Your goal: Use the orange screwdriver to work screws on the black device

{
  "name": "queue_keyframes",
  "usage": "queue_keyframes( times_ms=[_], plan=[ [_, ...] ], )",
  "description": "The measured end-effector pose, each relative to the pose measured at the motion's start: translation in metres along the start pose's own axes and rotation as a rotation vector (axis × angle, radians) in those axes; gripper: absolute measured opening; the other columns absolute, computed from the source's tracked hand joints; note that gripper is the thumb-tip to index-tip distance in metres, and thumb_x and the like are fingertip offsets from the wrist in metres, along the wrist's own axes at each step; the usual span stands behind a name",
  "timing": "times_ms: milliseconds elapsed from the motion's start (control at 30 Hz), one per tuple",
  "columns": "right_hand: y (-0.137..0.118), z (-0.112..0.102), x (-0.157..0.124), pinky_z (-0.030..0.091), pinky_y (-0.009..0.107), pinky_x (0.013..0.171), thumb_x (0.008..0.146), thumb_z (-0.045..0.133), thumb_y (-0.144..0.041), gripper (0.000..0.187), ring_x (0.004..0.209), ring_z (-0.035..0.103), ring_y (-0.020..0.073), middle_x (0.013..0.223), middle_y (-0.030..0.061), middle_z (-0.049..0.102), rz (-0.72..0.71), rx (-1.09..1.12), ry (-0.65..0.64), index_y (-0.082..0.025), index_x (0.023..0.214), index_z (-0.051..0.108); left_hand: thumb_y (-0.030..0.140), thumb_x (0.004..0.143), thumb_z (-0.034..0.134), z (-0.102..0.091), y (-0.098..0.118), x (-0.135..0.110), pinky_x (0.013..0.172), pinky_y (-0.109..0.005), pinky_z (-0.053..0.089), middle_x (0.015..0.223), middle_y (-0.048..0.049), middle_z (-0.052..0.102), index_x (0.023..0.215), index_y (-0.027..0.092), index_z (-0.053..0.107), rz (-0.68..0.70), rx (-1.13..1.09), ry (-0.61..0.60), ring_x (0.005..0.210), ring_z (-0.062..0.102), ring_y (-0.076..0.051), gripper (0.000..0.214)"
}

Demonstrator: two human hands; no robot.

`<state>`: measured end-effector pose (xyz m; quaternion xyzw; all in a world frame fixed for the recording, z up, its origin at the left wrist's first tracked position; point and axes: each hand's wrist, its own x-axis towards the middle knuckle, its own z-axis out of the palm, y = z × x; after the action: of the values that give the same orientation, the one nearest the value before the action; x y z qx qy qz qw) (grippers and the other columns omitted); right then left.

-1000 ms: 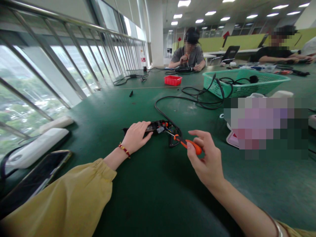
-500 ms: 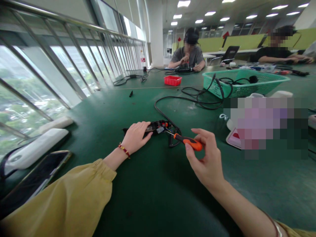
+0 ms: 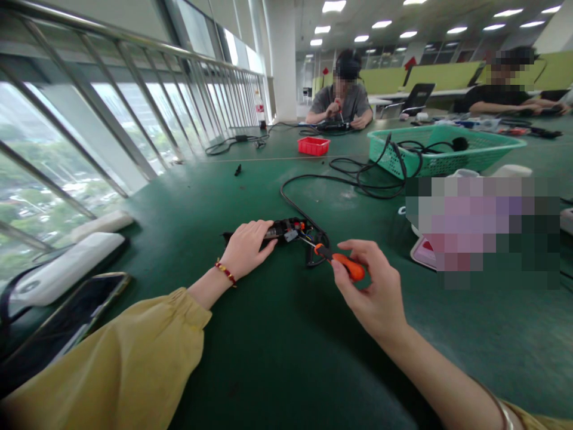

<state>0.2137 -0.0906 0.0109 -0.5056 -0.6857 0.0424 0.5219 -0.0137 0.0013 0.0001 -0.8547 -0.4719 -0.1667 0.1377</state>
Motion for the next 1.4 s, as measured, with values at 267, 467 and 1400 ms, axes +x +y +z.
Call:
queue_keyframes(
  times_ms=[267,467,1400],
  plan=[
    [0.0016,0.001,-0.0003,0.047,0.028,0.065,0.072,0.061,-0.02,0.031,0.075,0.057,0.0154,0.086,0.0033,0.056,-0.044,0.026,0.086,-0.02,0.101,0.05,0.031,0.085,0.042,0.0003,0.0,0.0002,0.076,-0.034,0.04,0.098,-0.0099,0.058,0.11,0.01,0.047,-0.003,-0.005,0.0,0.086,0.052,-0.021,0.033],
    [0.0004,0.0007,-0.0003,0.041,0.024,0.049,0.078,0.056,-0.024,0.016,0.052,0.051,0.0102,0.066,-0.0018,0.053,0.058,0.026,-0.044,-0.02,0.093,0.053,0.031,0.085,0.042,0.0011,-0.0002,0.0002,0.076,-0.034,0.04,0.097,-0.0099,0.058,0.109,0.01,0.047,0.001,0.014,0.007,0.087,0.052,-0.022,0.033],
    [0.0036,0.0024,-0.0005,0.046,0.029,0.062,0.073,0.061,-0.022,0.03,0.07,0.056,0.0152,0.083,0.0029,0.055,-0.009,0.019,0.063,-0.021,0.101,0.05,0.031,0.085,0.043,0.0011,-0.0001,0.0,0.076,-0.033,0.04,0.098,-0.0094,0.058,0.11,0.01,0.048,-0.004,0.008,0.007,0.086,0.052,-0.021,0.034]
  ],
)
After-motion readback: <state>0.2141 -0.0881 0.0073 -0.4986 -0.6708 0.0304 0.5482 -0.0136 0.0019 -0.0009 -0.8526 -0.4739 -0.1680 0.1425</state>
